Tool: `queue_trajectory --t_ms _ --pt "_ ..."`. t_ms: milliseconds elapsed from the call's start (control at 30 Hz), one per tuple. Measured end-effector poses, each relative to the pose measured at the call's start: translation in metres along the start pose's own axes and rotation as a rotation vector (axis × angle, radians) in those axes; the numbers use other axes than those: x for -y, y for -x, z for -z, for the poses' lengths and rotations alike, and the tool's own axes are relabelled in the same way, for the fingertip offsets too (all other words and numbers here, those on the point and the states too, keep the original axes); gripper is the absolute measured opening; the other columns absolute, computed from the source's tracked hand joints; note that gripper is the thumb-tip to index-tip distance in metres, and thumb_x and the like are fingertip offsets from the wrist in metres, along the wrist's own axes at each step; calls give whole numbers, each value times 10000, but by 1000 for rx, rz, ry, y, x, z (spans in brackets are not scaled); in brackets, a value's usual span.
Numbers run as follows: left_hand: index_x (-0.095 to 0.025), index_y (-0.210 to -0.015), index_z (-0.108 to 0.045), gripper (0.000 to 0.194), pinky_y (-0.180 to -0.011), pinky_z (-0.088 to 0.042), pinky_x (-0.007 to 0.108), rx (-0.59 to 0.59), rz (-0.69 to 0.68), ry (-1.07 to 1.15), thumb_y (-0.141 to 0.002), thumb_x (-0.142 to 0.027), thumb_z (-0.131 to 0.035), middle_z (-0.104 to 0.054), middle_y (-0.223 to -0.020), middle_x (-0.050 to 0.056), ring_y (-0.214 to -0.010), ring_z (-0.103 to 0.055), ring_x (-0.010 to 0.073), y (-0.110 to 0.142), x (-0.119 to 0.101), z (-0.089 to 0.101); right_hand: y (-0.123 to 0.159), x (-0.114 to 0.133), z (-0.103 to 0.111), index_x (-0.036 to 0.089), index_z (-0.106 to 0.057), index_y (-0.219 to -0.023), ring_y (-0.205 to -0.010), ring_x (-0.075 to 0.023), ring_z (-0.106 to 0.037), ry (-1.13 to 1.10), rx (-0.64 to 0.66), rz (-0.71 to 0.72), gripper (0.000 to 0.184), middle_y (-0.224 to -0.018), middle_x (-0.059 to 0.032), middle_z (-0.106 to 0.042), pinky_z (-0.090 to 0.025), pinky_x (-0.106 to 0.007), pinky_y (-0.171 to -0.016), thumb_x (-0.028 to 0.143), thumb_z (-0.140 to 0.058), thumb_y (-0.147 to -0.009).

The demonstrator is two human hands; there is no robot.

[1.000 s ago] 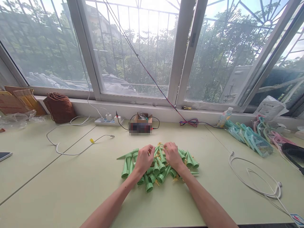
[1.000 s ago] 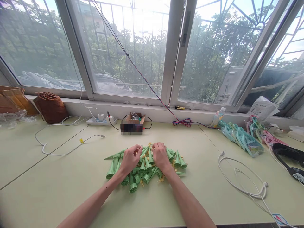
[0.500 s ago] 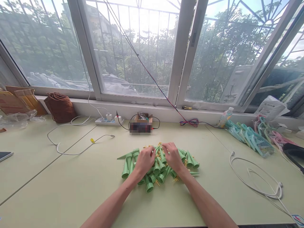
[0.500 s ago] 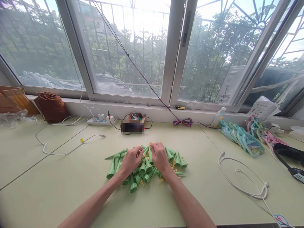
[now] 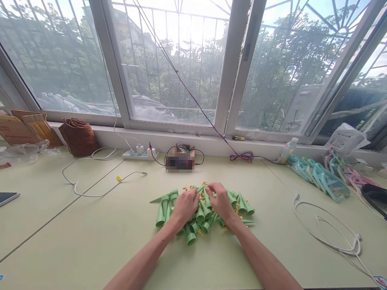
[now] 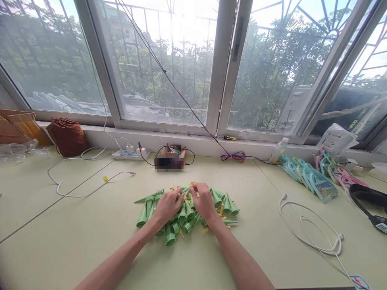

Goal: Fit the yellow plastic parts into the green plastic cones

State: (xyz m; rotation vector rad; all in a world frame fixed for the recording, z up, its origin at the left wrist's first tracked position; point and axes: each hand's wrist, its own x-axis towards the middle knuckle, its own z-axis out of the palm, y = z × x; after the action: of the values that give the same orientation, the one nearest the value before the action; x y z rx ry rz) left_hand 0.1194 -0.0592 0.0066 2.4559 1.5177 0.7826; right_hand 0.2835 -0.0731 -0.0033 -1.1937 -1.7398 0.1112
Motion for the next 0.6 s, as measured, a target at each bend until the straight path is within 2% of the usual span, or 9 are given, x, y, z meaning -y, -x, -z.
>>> queue_trajectory --t_ms 300,600 --pt "-209 -853 -598 270 -559 -337 262 39 6 59 -963 -317 -377 -634 -615 30 -600 -627 222 1 -2 1 1 -2 -2 183 -587 -930 -769 -186 -581 -23 -9 -34 141 -836 -54 -613 -471 -298 -705 281 -490 -959" --pt "-212 -933 -618 193 -584 -368 267 11 51 242 -904 -352 -488 -644 -589 1 -545 -590 190 0 2 -1 1 -1 -2 187 -573 -913 -752 -189 -566 0 -11 -40 131 -821 -52 -608 -463 -299 -696 276 -483 -951"
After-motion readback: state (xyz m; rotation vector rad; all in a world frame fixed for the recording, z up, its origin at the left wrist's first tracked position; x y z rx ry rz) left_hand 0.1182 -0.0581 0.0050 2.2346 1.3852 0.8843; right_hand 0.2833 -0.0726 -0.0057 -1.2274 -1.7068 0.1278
